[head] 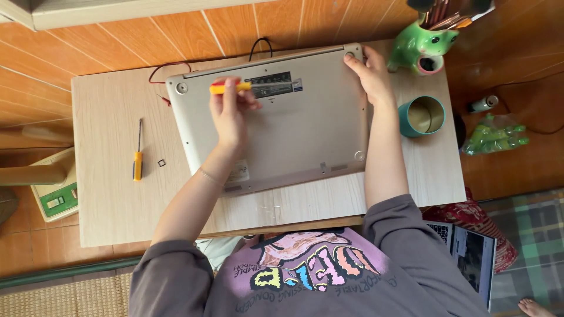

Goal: The recorder is repairing a laptop by removing internal screws, manipulating internal components, and then reassembling the casing using a screwdriver.

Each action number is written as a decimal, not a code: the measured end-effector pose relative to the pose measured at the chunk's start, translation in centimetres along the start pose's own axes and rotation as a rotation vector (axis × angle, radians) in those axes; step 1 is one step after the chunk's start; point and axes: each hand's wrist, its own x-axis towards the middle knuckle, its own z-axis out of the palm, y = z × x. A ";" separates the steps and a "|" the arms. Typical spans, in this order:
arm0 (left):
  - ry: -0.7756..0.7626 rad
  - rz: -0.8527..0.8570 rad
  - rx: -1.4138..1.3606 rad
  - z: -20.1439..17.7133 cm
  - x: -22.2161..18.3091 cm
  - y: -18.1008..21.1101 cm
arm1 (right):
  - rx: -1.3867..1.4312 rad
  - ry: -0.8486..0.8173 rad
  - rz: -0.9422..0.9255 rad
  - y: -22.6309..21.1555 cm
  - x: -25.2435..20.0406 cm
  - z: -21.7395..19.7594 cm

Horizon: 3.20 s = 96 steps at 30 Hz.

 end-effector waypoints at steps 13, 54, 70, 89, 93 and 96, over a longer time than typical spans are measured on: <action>-0.257 -0.033 0.026 10.4 4.9 -6.0 | 0.042 0.035 -0.024 0.7 0.3 0.3; -0.356 0.024 0.387 11.5 3.9 -5.3 | 0.044 0.111 0.062 6.1 1.2 -2.4; -0.340 0.049 0.439 11.5 3.9 -5.7 | 0.005 0.111 0.039 3.6 0.9 -1.1; -0.316 0.053 0.339 11.3 4.0 -5.9 | -0.448 0.275 -0.264 -1.1 -0.1 1.4; -0.316 0.057 0.350 11.3 4.0 -5.9 | -0.408 0.278 -0.274 -0.2 0.3 1.1; -0.318 0.056 0.350 11.3 4.0 -5.9 | -0.262 0.237 -0.304 0.9 0.6 0.3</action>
